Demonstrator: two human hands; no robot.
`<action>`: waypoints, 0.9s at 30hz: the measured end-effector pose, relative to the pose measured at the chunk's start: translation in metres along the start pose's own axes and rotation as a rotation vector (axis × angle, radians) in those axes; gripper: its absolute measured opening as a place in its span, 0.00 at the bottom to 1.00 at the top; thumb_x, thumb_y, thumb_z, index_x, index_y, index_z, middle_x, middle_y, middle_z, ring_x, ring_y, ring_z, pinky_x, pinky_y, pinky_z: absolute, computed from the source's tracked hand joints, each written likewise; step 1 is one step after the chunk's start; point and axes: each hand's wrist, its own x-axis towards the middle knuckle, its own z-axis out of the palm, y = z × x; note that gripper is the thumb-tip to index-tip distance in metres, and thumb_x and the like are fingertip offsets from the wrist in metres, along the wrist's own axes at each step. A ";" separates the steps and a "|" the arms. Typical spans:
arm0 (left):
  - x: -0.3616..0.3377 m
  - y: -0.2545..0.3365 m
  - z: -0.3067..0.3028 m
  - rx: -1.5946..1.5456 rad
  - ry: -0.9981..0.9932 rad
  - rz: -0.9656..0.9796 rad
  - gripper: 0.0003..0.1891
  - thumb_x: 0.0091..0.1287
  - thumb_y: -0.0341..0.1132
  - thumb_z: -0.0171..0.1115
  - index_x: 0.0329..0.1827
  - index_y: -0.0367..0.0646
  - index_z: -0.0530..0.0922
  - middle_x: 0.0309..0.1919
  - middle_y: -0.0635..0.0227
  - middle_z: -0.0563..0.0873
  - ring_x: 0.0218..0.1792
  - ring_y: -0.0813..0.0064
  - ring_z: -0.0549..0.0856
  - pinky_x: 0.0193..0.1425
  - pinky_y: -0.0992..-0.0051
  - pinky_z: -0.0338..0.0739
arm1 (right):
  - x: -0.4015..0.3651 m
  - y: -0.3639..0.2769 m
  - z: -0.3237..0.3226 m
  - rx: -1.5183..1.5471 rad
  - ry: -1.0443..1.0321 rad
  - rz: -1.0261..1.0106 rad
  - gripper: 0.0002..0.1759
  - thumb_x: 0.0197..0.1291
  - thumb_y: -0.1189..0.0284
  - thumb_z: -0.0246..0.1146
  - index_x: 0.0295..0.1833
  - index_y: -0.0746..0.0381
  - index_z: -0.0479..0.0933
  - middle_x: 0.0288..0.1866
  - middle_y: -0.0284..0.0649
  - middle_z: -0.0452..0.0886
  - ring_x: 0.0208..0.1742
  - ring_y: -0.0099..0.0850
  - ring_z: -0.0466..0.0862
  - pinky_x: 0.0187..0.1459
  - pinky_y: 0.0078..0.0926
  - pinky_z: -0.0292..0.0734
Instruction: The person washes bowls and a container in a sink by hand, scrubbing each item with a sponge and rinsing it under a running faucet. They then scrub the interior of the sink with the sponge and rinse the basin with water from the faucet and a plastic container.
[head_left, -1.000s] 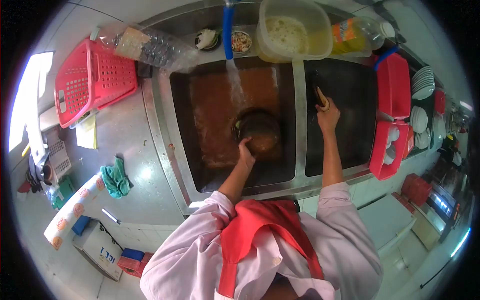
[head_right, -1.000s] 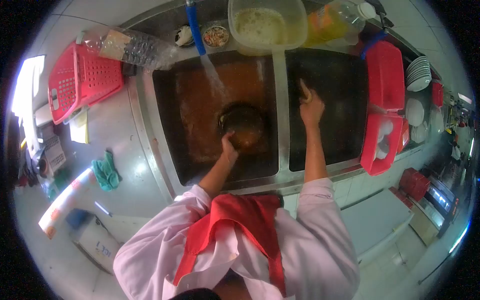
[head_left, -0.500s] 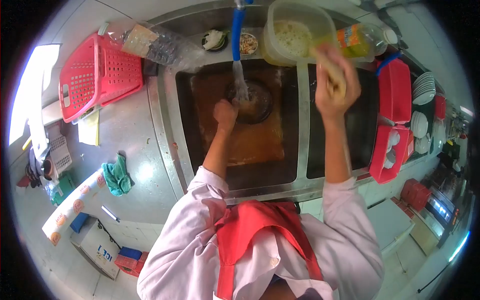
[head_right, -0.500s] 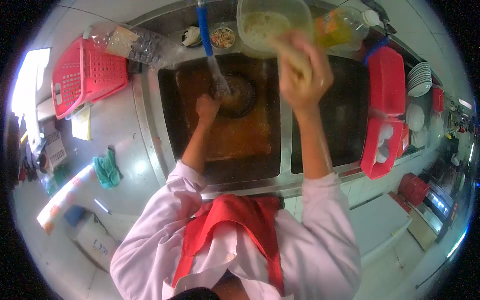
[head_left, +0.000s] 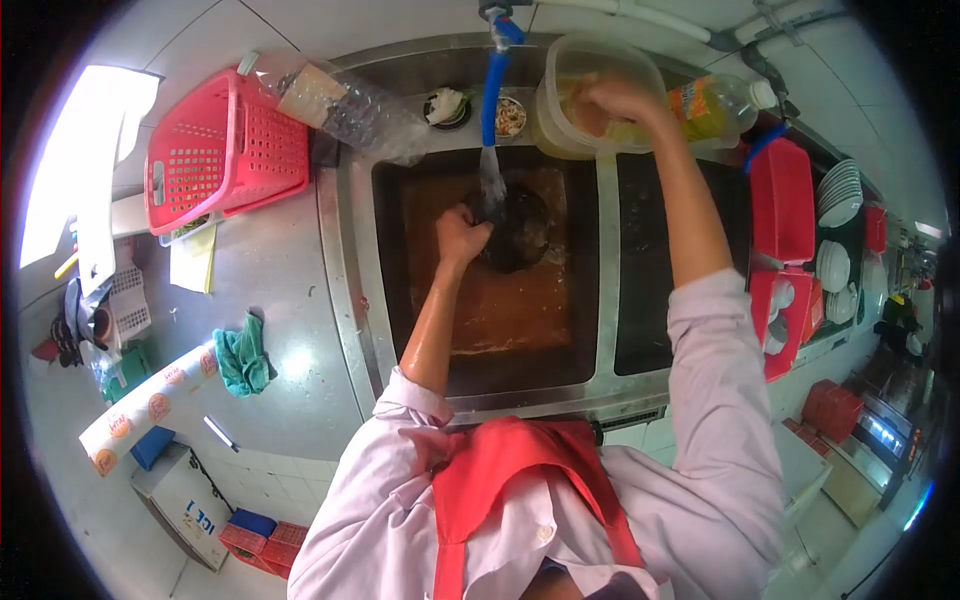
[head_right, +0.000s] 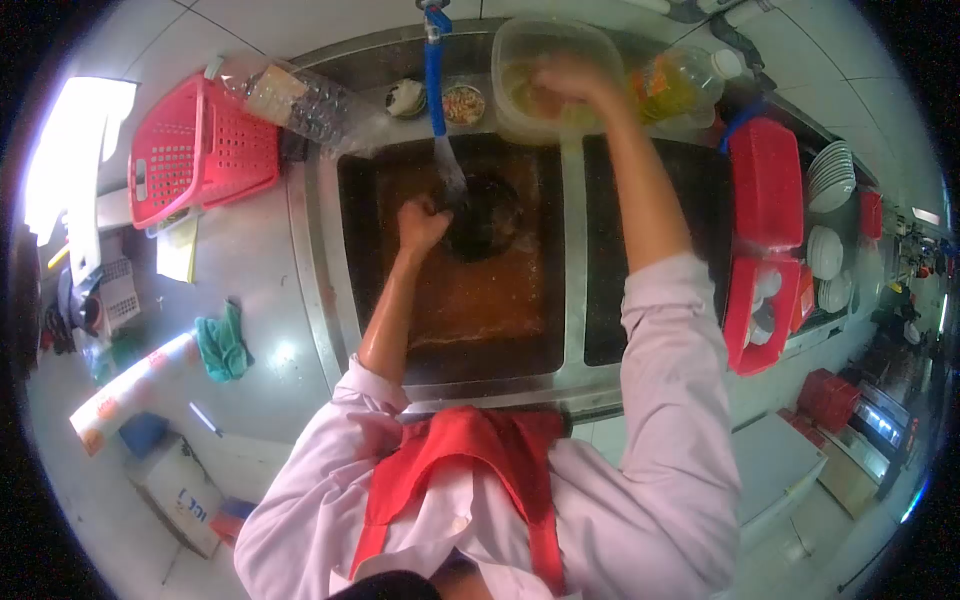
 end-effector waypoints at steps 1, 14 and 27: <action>-0.013 0.009 -0.010 -0.232 0.066 -0.083 0.21 0.50 0.35 0.64 0.47 0.35 0.76 0.35 0.56 0.84 0.24 0.59 0.82 0.32 0.58 0.82 | -0.014 0.009 0.000 0.431 0.149 -0.046 0.17 0.55 0.59 0.63 0.41 0.61 0.83 0.35 0.37 0.84 0.33 0.24 0.83 0.31 0.24 0.75; 0.001 -0.038 0.047 -1.448 -0.183 -0.150 0.30 0.75 0.53 0.44 0.73 0.45 0.56 0.61 0.58 0.73 0.60 0.61 0.77 0.53 0.57 0.81 | -0.037 -0.096 0.264 0.641 0.754 -0.467 0.14 0.60 0.69 0.59 0.50 0.63 0.77 0.48 0.50 0.77 0.46 0.50 0.76 0.47 0.45 0.73; -0.024 -0.048 0.022 -1.144 0.038 -0.152 0.31 0.75 0.51 0.48 0.75 0.44 0.56 0.64 0.59 0.71 0.62 0.66 0.72 0.57 0.68 0.77 | -0.060 -0.063 0.272 0.077 0.717 -0.427 0.23 0.60 0.74 0.56 0.62 0.53 0.75 0.59 0.49 0.70 0.57 0.48 0.69 0.52 0.48 0.67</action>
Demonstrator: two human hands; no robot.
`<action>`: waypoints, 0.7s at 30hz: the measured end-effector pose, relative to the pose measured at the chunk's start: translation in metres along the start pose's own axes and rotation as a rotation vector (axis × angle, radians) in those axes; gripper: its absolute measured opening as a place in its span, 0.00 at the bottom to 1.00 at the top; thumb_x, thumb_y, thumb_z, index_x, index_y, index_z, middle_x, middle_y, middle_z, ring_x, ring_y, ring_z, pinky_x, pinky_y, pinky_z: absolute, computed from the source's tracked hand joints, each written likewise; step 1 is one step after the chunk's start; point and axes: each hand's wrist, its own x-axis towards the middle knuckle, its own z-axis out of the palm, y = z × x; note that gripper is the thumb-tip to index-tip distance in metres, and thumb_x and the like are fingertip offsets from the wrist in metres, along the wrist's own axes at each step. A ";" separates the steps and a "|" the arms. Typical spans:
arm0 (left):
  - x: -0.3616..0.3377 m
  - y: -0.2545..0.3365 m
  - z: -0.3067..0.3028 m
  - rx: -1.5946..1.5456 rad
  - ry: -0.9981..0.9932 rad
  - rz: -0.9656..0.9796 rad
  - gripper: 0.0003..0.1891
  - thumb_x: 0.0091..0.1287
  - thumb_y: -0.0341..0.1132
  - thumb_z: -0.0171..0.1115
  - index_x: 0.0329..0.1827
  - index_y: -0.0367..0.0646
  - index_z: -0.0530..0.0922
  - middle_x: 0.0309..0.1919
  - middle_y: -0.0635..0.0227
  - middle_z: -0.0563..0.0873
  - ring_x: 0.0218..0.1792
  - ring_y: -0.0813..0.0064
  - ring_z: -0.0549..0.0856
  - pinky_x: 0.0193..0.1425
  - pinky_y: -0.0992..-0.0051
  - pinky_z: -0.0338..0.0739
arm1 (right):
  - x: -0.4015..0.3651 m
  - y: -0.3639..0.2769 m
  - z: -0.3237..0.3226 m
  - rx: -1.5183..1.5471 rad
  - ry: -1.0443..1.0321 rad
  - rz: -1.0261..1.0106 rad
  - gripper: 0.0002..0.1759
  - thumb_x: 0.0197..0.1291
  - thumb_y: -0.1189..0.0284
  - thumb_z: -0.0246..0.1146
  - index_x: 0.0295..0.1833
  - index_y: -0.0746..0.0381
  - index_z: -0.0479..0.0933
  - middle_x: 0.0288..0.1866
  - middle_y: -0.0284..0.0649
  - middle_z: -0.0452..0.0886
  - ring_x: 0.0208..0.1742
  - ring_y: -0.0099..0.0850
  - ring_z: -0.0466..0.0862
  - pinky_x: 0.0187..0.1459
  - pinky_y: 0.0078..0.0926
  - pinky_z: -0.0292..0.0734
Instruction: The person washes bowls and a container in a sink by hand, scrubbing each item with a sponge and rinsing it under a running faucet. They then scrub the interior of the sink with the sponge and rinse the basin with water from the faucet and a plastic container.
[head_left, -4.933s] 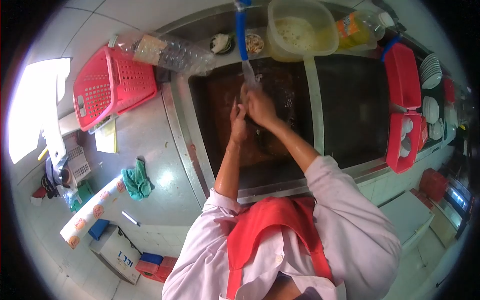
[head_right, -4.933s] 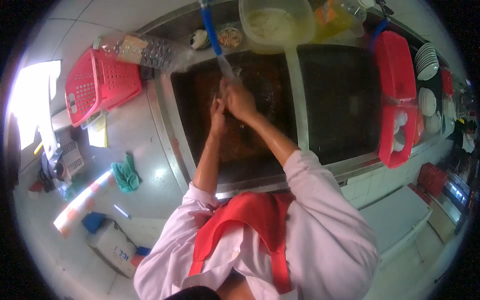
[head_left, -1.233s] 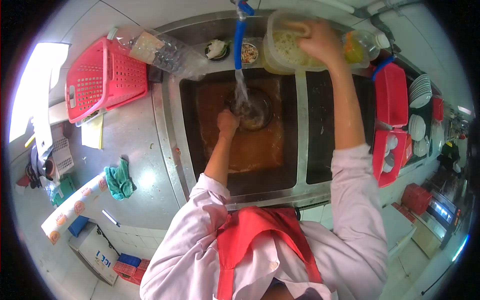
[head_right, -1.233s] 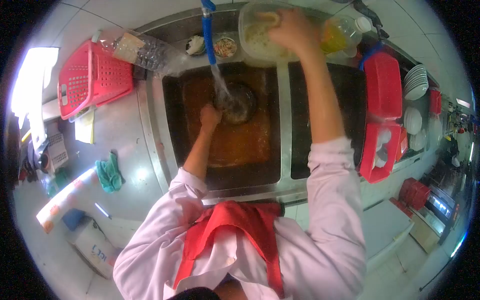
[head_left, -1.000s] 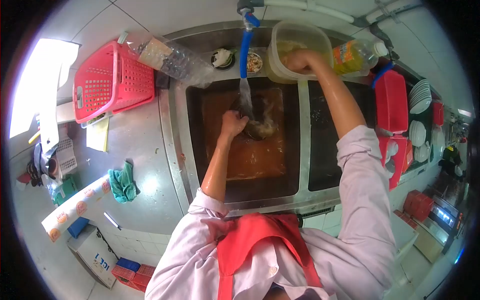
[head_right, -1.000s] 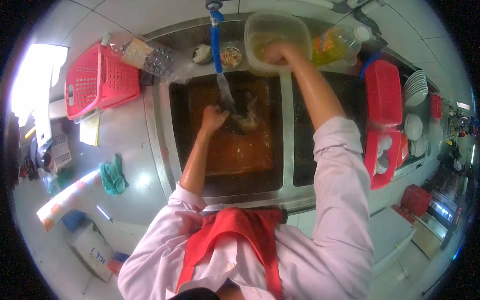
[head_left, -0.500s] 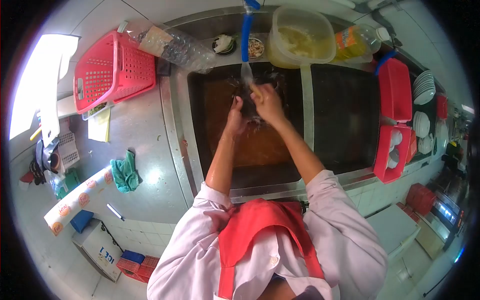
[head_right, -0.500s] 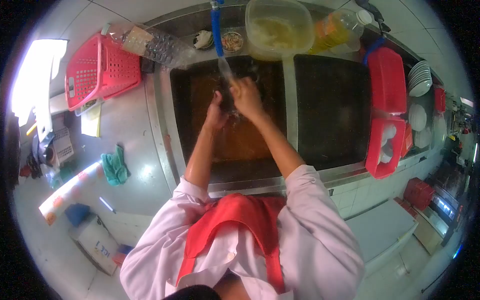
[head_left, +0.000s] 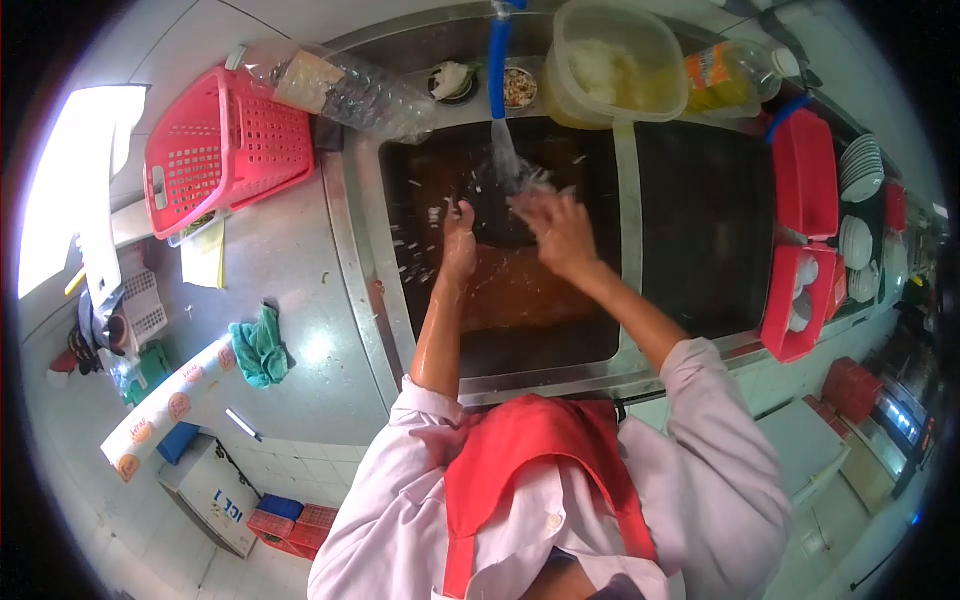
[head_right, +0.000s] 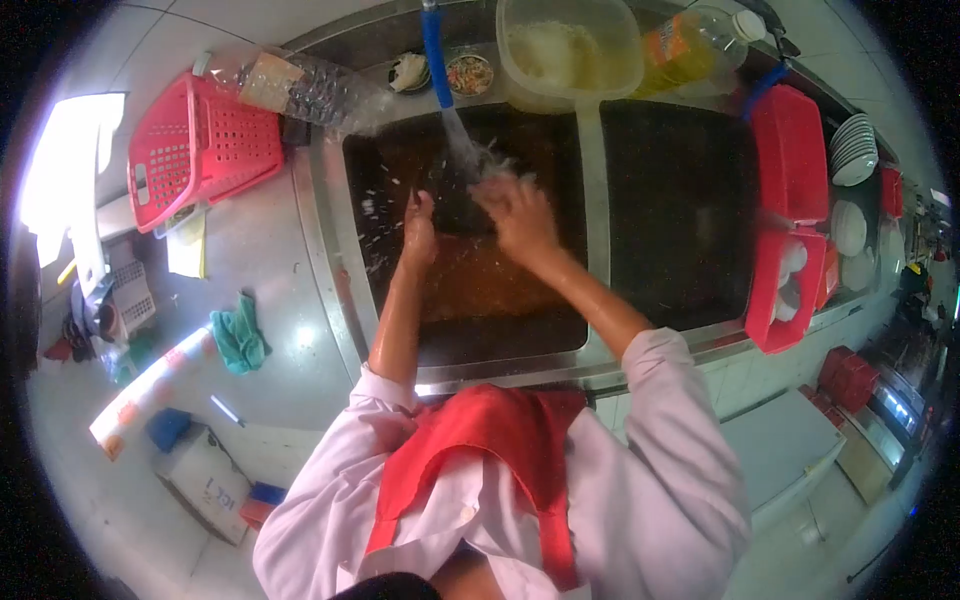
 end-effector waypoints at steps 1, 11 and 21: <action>-0.017 0.017 0.010 -0.010 -0.017 -0.057 0.32 0.75 0.52 0.48 0.76 0.44 0.54 0.65 0.59 0.71 0.63 0.65 0.72 0.58 0.67 0.76 | 0.005 0.019 0.010 -0.086 -0.135 0.106 0.19 0.63 0.74 0.55 0.60 0.57 0.75 0.58 0.52 0.70 0.57 0.51 0.69 0.51 0.50 0.67; -0.020 0.010 0.008 -0.061 -0.124 -0.147 0.33 0.76 0.53 0.44 0.75 0.41 0.53 0.66 0.58 0.70 0.65 0.66 0.73 0.60 0.65 0.77 | 0.013 0.009 0.012 0.032 -0.098 -0.176 0.20 0.62 0.77 0.56 0.61 0.60 0.72 0.51 0.52 0.72 0.49 0.49 0.74 0.51 0.46 0.71; 0.010 0.021 0.020 -0.012 -0.237 -0.139 0.24 0.75 0.50 0.49 0.64 0.39 0.68 0.54 0.60 0.78 0.53 0.67 0.79 0.55 0.68 0.76 | 0.029 0.005 0.021 0.448 -0.228 0.026 0.30 0.55 0.57 0.68 0.57 0.65 0.72 0.65 0.54 0.64 0.65 0.54 0.65 0.66 0.48 0.62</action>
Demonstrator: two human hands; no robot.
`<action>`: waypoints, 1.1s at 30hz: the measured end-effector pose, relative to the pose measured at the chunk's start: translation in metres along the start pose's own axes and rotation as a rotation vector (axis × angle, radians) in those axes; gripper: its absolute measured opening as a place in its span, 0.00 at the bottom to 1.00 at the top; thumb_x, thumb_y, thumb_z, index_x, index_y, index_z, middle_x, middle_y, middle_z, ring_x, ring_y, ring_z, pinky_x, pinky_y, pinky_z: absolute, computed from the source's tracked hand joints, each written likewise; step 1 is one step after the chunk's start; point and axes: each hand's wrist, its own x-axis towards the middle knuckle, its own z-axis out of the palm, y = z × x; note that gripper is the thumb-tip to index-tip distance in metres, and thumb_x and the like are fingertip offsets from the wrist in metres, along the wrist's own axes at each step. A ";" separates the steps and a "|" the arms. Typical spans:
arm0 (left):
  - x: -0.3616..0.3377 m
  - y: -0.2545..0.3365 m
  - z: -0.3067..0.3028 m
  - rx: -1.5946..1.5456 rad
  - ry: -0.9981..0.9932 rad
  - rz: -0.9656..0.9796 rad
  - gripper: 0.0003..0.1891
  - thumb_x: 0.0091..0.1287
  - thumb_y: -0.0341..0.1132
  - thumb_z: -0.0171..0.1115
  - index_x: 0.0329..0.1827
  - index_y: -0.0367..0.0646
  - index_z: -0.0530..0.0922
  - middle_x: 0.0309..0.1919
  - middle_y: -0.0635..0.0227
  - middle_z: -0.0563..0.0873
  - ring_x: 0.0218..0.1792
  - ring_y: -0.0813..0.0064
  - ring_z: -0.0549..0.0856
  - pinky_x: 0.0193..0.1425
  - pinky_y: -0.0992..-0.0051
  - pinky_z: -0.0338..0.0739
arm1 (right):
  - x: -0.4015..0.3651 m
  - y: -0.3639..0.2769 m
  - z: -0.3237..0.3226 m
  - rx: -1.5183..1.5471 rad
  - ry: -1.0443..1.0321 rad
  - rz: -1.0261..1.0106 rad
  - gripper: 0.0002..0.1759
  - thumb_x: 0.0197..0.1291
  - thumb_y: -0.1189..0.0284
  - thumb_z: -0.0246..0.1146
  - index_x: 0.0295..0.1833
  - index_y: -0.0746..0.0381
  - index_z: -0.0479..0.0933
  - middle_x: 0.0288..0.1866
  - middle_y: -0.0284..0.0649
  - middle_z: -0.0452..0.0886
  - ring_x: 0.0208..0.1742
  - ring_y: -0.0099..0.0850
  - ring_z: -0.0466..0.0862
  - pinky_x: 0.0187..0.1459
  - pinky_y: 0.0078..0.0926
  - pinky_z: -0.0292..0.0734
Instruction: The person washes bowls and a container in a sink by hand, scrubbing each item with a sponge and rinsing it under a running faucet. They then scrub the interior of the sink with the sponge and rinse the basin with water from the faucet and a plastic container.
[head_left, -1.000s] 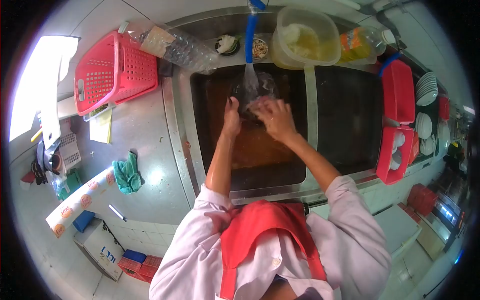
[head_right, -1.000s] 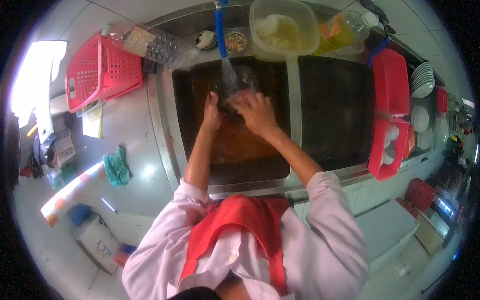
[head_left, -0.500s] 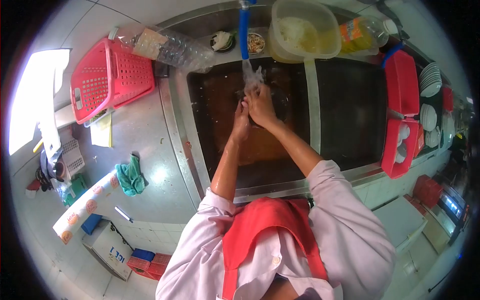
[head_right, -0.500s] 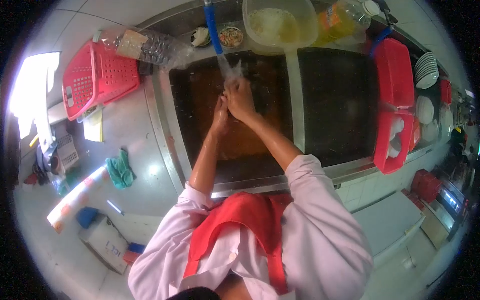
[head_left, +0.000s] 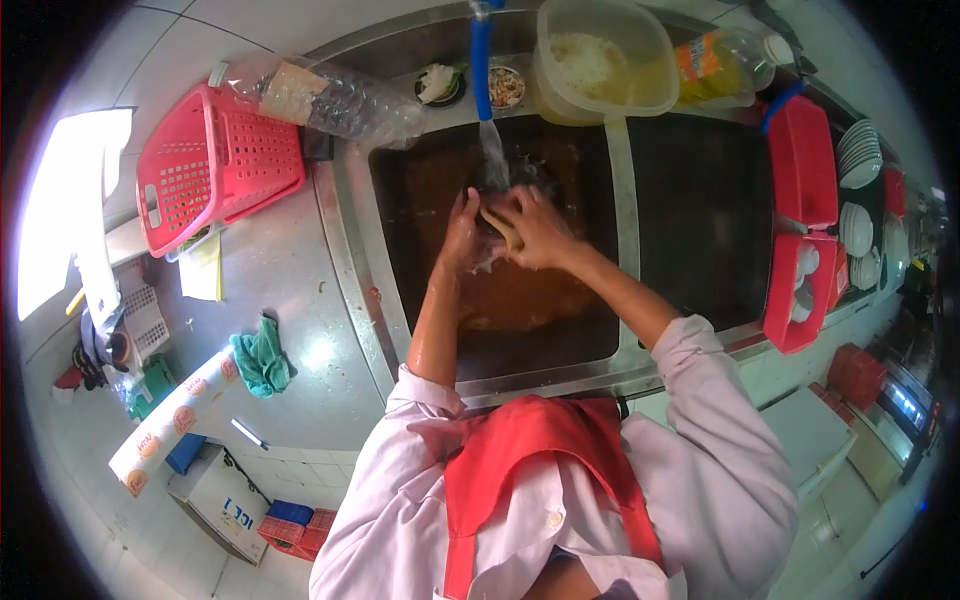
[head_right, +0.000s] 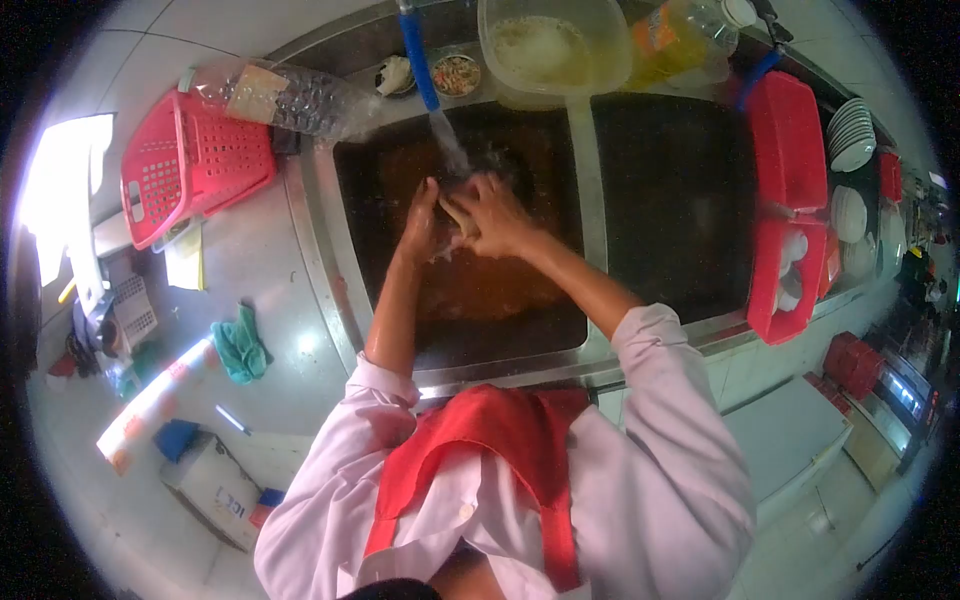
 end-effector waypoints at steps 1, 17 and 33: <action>-0.006 0.007 0.008 -0.054 0.010 -0.046 0.24 0.75 0.50 0.50 0.63 0.39 0.69 0.53 0.59 0.78 0.53 0.67 0.79 0.55 0.67 0.77 | 0.002 -0.002 -0.008 -0.252 0.059 -0.049 0.30 0.51 0.58 0.71 0.55 0.65 0.73 0.67 0.53 0.63 0.66 0.56 0.64 0.66 0.49 0.61; -0.015 0.012 0.020 -0.255 0.275 0.022 0.18 0.75 0.37 0.50 0.62 0.36 0.71 0.56 0.60 0.80 0.57 0.66 0.78 0.65 0.66 0.70 | 0.058 0.004 0.021 -0.180 0.650 0.326 0.23 0.62 0.60 0.60 0.55 0.67 0.74 0.50 0.52 0.82 0.54 0.51 0.79 0.57 0.44 0.71; 0.014 -0.033 -0.017 -0.303 -0.288 0.268 0.20 0.76 0.41 0.44 0.61 0.33 0.71 0.62 0.59 0.75 0.62 0.64 0.74 0.69 0.65 0.66 | -0.009 -0.044 0.043 -0.291 0.540 0.014 0.20 0.67 0.66 0.53 0.62 0.57 0.73 0.67 0.54 0.70 0.69 0.57 0.66 0.70 0.55 0.54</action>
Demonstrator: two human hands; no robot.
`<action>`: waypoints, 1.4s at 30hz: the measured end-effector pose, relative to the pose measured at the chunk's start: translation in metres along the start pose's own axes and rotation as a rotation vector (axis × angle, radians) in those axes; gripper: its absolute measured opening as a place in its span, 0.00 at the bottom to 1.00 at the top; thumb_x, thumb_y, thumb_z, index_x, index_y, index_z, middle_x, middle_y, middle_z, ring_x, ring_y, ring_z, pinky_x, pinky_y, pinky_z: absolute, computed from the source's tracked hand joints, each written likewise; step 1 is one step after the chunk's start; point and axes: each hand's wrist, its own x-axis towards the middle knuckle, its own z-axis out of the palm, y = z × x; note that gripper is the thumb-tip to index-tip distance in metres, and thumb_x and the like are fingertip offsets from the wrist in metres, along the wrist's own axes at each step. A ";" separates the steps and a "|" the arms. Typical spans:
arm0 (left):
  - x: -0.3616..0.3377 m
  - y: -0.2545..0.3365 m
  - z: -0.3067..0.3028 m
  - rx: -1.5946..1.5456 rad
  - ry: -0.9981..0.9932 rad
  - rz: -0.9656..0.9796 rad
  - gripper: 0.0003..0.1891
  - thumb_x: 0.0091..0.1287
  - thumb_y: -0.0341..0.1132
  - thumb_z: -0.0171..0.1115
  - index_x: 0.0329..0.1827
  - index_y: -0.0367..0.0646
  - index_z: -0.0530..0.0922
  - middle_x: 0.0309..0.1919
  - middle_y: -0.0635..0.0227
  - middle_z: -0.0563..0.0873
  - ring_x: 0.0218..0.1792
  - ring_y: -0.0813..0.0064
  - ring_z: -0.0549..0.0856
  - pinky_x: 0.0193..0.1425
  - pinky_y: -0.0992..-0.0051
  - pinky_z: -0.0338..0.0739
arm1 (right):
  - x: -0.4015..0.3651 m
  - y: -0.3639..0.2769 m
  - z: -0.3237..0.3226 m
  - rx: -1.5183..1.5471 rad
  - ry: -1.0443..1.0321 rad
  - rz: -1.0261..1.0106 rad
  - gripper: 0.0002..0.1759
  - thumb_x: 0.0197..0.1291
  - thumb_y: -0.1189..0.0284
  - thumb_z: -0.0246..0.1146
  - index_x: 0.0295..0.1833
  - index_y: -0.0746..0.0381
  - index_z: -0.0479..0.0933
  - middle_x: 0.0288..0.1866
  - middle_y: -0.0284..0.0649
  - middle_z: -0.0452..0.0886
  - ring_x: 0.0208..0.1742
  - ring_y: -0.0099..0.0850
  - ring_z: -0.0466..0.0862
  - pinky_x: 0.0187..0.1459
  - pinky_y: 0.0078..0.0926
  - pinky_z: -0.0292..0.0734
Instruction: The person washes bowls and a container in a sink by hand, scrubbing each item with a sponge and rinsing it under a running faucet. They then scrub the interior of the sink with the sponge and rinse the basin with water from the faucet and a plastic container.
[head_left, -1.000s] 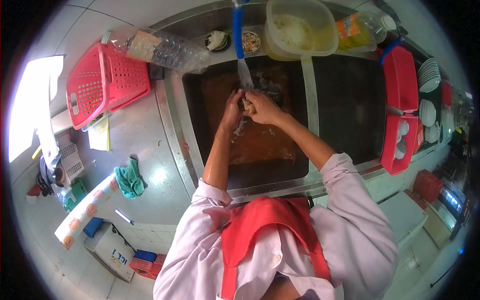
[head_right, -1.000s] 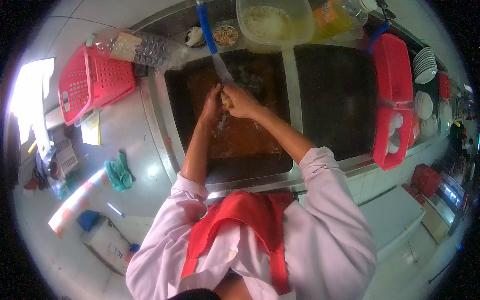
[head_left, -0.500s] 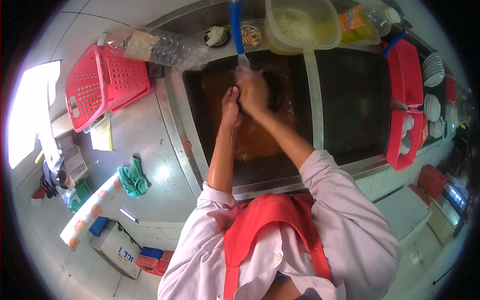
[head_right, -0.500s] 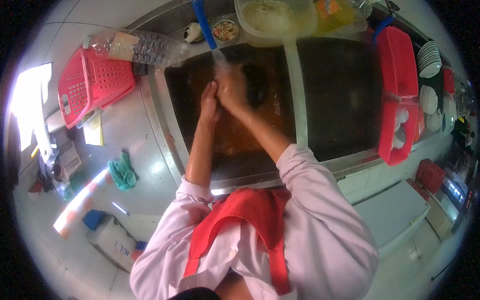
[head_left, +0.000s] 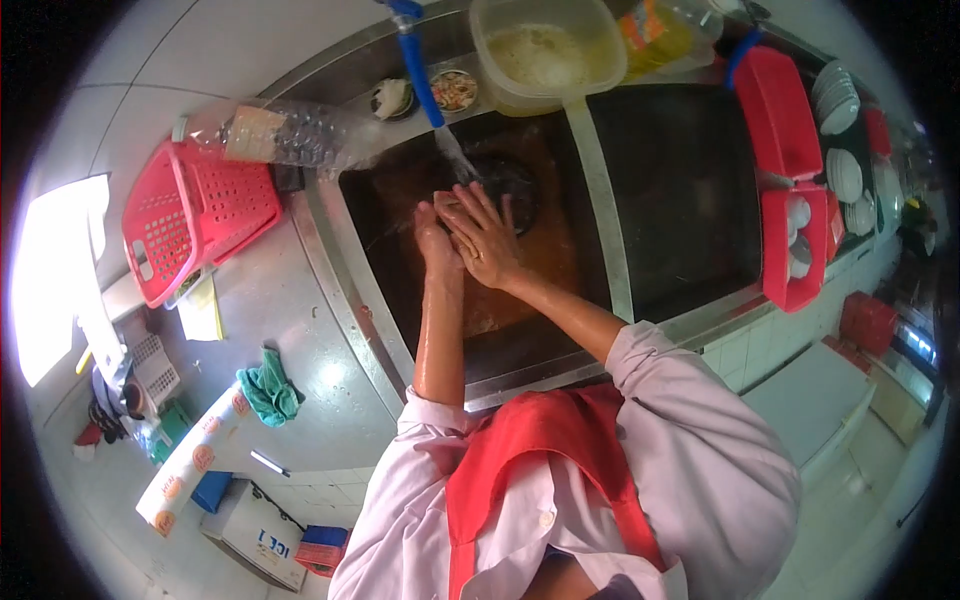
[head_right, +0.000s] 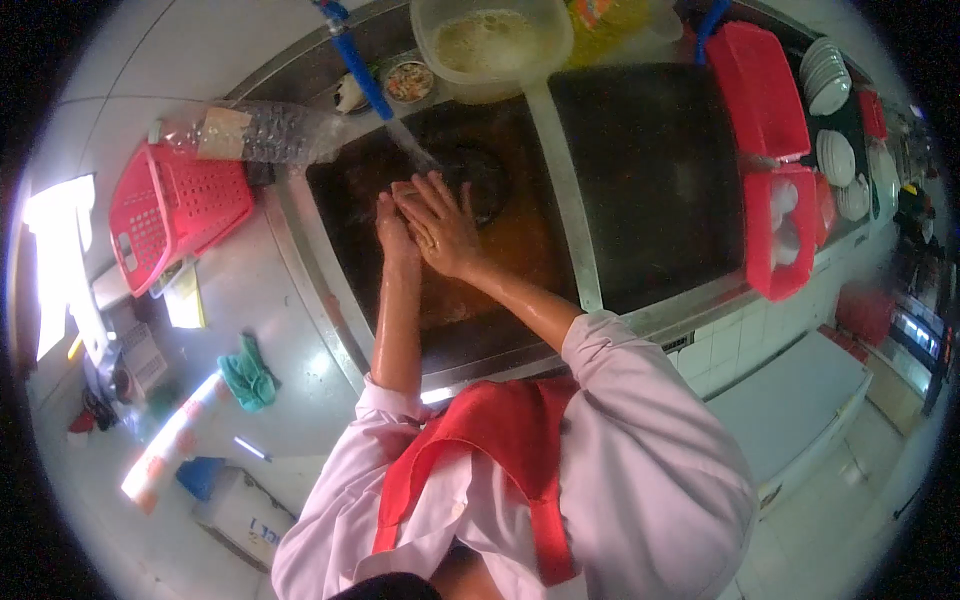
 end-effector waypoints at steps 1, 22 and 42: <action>-0.006 0.005 0.021 -0.136 0.235 -0.036 0.20 0.76 0.41 0.43 0.61 0.34 0.70 0.62 0.58 0.75 0.62 0.62 0.74 0.70 0.62 0.65 | -0.001 0.006 -0.004 -0.007 0.005 0.009 0.20 0.67 0.66 0.53 0.62 0.57 0.73 0.67 0.54 0.70 0.69 0.57 0.66 0.70 0.55 0.54; 0.004 -0.067 -0.035 1.755 0.604 -0.152 0.25 0.55 0.49 0.69 0.35 0.30 0.78 0.31 0.47 0.85 0.35 0.44 0.85 0.37 0.53 0.79 | 0.038 0.185 -0.190 -0.081 0.260 0.719 0.25 0.45 0.74 0.76 0.50 0.69 0.78 0.41 0.45 0.85 0.43 0.32 0.84 0.48 0.29 0.76; -0.010 -0.019 -0.023 0.665 0.434 -0.351 0.08 0.57 0.31 0.64 0.25 0.41 0.73 0.29 0.63 0.83 0.31 0.75 0.82 0.31 0.69 0.80 | -0.001 0.143 0.015 0.271 -0.364 0.935 0.25 0.52 0.79 0.63 0.59 0.66 0.75 0.50 0.54 0.81 0.45 0.50 0.84 0.43 0.43 0.84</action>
